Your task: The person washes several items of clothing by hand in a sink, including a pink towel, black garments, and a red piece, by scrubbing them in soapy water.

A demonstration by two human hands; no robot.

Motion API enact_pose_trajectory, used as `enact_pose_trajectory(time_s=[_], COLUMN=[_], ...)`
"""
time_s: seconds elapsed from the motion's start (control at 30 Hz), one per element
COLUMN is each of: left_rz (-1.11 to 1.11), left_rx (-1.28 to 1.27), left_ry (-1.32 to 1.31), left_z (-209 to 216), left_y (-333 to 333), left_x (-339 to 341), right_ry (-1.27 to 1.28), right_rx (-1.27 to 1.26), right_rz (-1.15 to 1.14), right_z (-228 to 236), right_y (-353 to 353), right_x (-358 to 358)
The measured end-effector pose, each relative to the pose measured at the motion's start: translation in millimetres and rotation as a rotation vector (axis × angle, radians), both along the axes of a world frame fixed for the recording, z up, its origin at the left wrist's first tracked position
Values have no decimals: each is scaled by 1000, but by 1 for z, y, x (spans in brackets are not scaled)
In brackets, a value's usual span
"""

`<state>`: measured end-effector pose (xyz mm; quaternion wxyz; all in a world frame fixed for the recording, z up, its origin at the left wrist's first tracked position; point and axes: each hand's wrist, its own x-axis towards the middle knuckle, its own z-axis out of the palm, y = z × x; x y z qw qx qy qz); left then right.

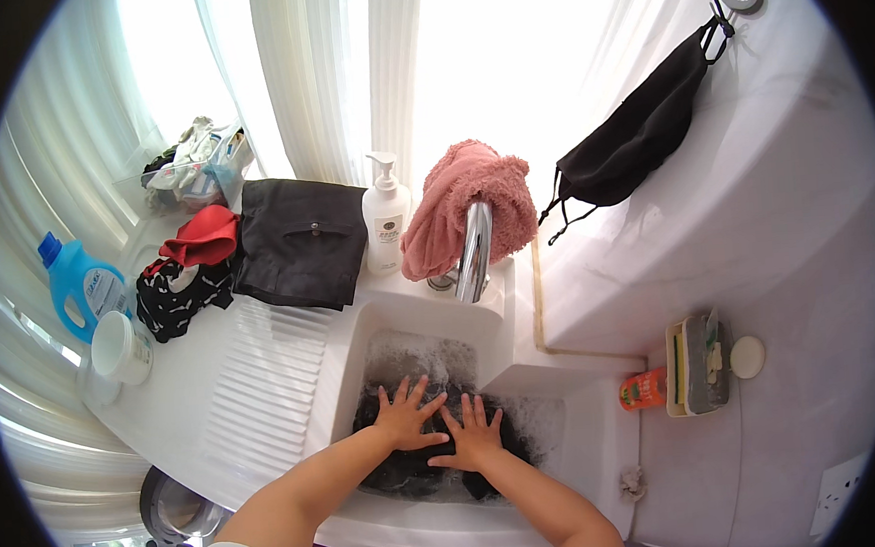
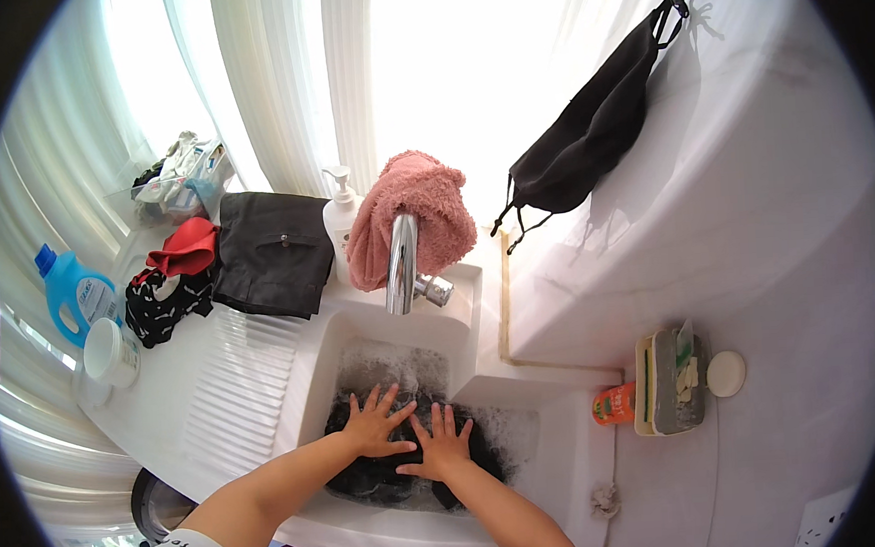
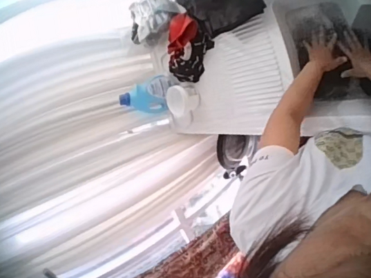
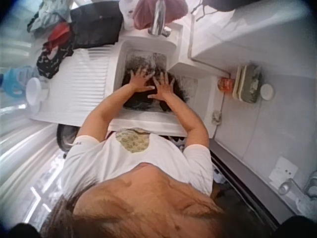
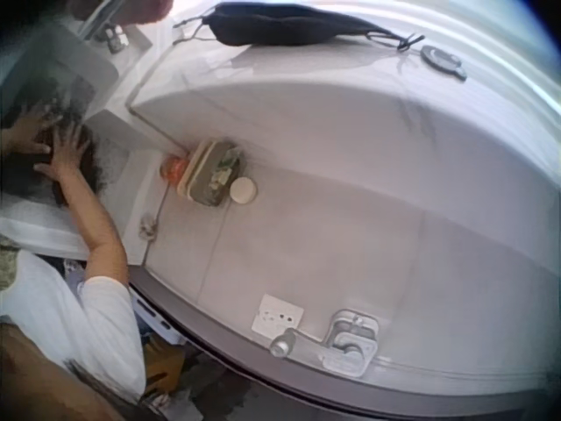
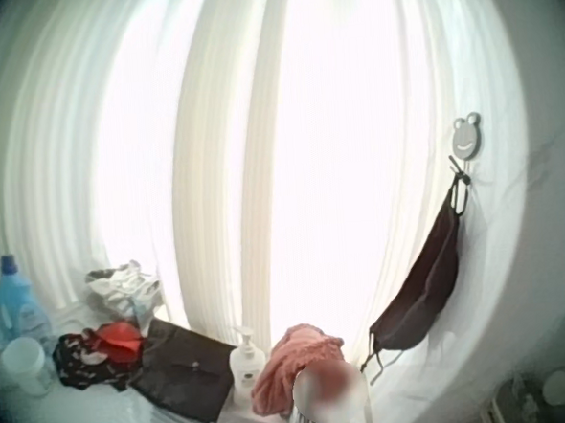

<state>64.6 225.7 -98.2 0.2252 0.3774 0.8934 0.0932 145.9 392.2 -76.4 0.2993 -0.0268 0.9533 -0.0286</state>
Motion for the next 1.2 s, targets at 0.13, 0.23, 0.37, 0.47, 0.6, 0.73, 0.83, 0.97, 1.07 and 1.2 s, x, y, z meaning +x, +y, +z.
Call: enact_pose_trajectory(time_s=[0.13, 0.23, 0.37, 0.47, 0.6, 0.73, 0.83, 0.97, 1.07, 1.2], left_rz=[-57, -41, 3, 20, 60, 119, 199, 271, 270, 368], left_rx=[-233, -188, -12, 89, 86, 161, 390, 649, 629, 606], left_ry=[-38, -22, 123, 117, -211, -290, -144, -34, -222, -321], left_z=[5, 13, -13, 3, 56, 64, 49, 73, 132, 115], left_y=[12, 19, 12, 7, -8, -42, -63, -52, -44, -56], left_x=[17, 9, 17, 26, 40, 37, 37, 42, 33, 17], right_ry=[14, 27, 63, 280, 165, 259, 621, 921, 926, 708], right_rx=[-62, -124, -291, -143, -112, -351, -619, -792, -1027, -1427], right_rz=[-45, -30, -109, -271, -439, -548, -489, -370, -338, -472], right_z=[-16, -37, -33, -25, -45, 2, 61, 142, 186, 159], right_y=[-4, 11, 31, 31, 35, 16, 3, 3, -9, -17], right_x=[16, 4, 13, 31, 27, 17, 12, -3, -5, -15])
